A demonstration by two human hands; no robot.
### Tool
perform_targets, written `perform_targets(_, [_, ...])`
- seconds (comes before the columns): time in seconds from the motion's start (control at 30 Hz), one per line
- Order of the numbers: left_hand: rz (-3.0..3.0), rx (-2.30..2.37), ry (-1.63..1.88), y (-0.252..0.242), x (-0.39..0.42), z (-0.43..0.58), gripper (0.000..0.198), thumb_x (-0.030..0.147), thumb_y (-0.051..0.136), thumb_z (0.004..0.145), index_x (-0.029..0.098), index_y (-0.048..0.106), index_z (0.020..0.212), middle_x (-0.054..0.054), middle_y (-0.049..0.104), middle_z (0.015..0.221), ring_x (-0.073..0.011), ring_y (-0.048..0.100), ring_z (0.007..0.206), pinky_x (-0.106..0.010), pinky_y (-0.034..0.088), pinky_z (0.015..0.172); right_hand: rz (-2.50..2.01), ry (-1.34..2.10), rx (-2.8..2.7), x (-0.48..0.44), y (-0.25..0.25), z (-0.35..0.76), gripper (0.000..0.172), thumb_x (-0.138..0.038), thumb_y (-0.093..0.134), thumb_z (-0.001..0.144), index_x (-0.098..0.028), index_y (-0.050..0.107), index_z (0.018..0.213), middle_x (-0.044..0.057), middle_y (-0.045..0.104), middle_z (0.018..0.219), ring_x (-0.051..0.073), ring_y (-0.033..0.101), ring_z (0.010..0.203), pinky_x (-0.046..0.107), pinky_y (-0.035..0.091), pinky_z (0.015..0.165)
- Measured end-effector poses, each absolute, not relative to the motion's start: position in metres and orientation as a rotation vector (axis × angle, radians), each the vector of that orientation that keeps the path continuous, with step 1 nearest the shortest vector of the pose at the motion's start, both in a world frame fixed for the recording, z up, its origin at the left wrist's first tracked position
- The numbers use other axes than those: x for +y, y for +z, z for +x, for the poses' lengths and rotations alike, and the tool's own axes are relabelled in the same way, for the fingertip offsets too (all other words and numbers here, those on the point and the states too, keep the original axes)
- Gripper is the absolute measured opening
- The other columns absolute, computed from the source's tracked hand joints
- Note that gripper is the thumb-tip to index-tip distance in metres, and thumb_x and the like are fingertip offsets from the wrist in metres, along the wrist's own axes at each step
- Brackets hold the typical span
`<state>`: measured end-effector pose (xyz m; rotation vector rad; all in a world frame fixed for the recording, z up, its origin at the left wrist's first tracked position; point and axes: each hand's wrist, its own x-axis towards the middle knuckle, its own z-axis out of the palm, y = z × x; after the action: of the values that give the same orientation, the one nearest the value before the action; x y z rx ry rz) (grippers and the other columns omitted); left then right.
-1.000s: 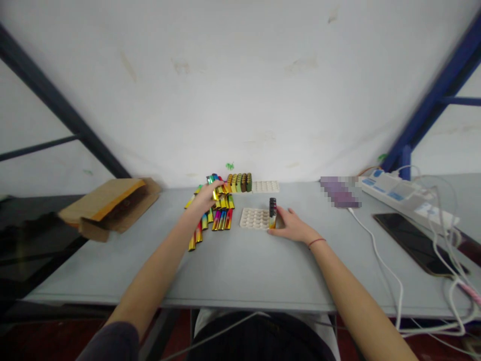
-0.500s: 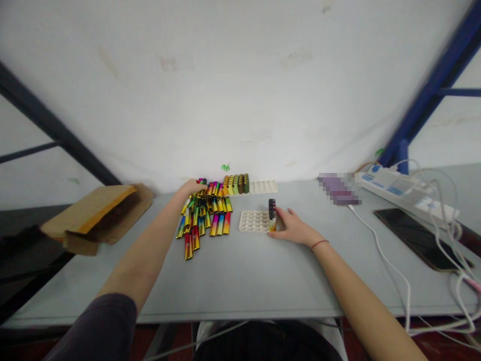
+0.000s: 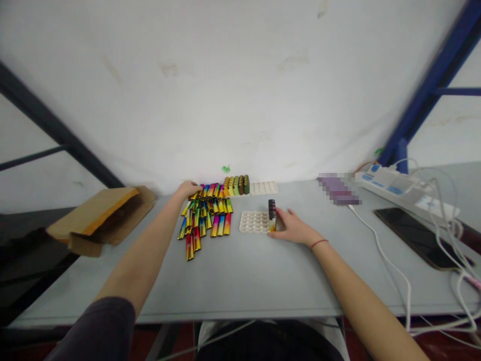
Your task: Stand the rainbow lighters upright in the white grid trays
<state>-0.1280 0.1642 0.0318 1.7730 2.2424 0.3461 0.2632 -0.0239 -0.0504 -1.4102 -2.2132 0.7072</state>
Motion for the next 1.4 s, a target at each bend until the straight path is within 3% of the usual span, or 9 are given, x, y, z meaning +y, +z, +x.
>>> perform_targets(0.13, [1.748,2.221,0.373,0.032,0.160,-0.131,0.018,0.021,0.068,0.082,0.011,0.078,0.093,-0.010,0.077,0.078,-0.0223,0.074,0.074,-0.024,0.051,0.060,-1.419,0.715,-2.204,-0.024,-0.051,0.263,0.079,-0.054,0.073,0.082,-0.018,0.051,0.149,0.018,0.066,0.140,0.041,0.059,0.132,0.065,0.035,0.119])
perform_targets(0.23, [1.725,2.228,0.392,0.031,0.158,-0.133,0.028,0.026,0.072,0.082,0.011,0.077,0.105,-0.009,0.078,0.079,-0.0227,0.074,0.073,-0.025,0.052,0.061,-1.428,0.710,-2.187,-0.024,-0.051,0.263,0.078,-0.053,0.074,0.081,-0.018,0.052,0.148,0.018,0.067,0.140,0.040,0.059,0.131,0.064,0.035,0.119])
perform_targets(0.47, [1.691,2.237,0.412,0.028,0.156,-0.135,0.056,0.035,0.072,0.087,0.009,0.066,0.136,-0.016,0.080,0.109,-0.0239,0.076,0.089,-0.025,0.052,0.066,-1.420,0.709,-2.189,-0.023,-0.052,0.263,0.079,-0.053,0.074,0.081,-0.017,0.052,0.148,0.019,0.067,0.140,0.042,0.059,0.133,0.066,0.031,0.121])
perform_targets(0.67, [1.681,2.163,0.440,0.027,0.150,-0.134,0.068,0.036,0.073,0.087,0.006,0.056,0.146,-0.012,0.081,0.089,-0.0235,0.076,0.078,-0.026,0.053,0.066,-1.408,0.699,-2.198,-0.023,-0.053,0.263,0.079,-0.053,0.074,0.081,-0.018,0.051,0.149,0.019,0.064,0.145,0.041,0.059,0.133,0.067,0.028,0.123])
perform_targets(0.8, [1.691,2.159,0.506,0.024,0.147,-0.136,0.065,0.034,0.073,0.087,0.008,0.058,0.144,-0.015,0.081,0.103,-0.0241,0.077,0.089,-0.027,0.055,0.071,-1.430,0.701,-2.204,-0.023,-0.052,0.262,0.080,-0.054,0.073,0.081,-0.017,0.051,0.149,0.020,0.064,0.146,0.042,0.059,0.134,0.065,0.032,0.121])
perform_targets(0.97, [1.656,2.169,0.538,0.019,0.143,-0.142,0.064,0.023,0.068,0.085,0.008,0.056,0.146,-0.016,0.080,0.114,-0.0250,0.078,0.098,-0.028,0.057,0.077,-1.435,0.670,-2.204,-0.023,-0.053,0.262,0.080,-0.054,0.074,0.080,-0.017,0.052,0.148,0.019,0.066,0.143,0.040,0.061,0.132,0.064,0.028,0.124])
perform_targets(1.07, [1.746,2.200,0.520,0.018,0.133,-0.145,0.058,0.021,0.069,0.083,0.011,0.062,0.140,-0.015,0.078,0.124,-0.0257,0.076,0.109,-0.028,0.056,0.087,-1.426,0.670,-2.218,-0.022,-0.053,0.263,0.078,-0.053,0.073,0.081,-0.017,0.053,0.147,0.020,0.067,0.141,0.040,0.060,0.132,0.064,0.031,0.122])
perform_targets(1.23, [1.931,2.259,0.469,0.012,0.109,-0.141,0.041,0.030,0.067,0.090,0.017,0.070,0.128,-0.011,0.079,0.122,-0.0277,0.072,0.118,-0.031,0.053,0.097,-1.416,0.683,-2.217,-0.023,-0.052,0.263,0.078,-0.054,0.072,0.082,-0.016,0.051,0.147,0.021,0.065,0.144,0.041,0.058,0.134,0.065,0.035,0.119])
perform_targets(1.4, [2.108,2.248,0.632,0.004,0.092,-0.128,0.034,0.027,0.058,0.096,0.014,0.071,0.124,-0.017,0.073,0.128,-0.0305,0.064,0.128,-0.039,0.046,0.112,-1.422,0.701,-2.192,-0.023,-0.052,0.262,0.078,-0.054,0.073,0.081,-0.018,0.052,0.147,0.020,0.065,0.144,0.042,0.058,0.134,0.066,0.034,0.120])
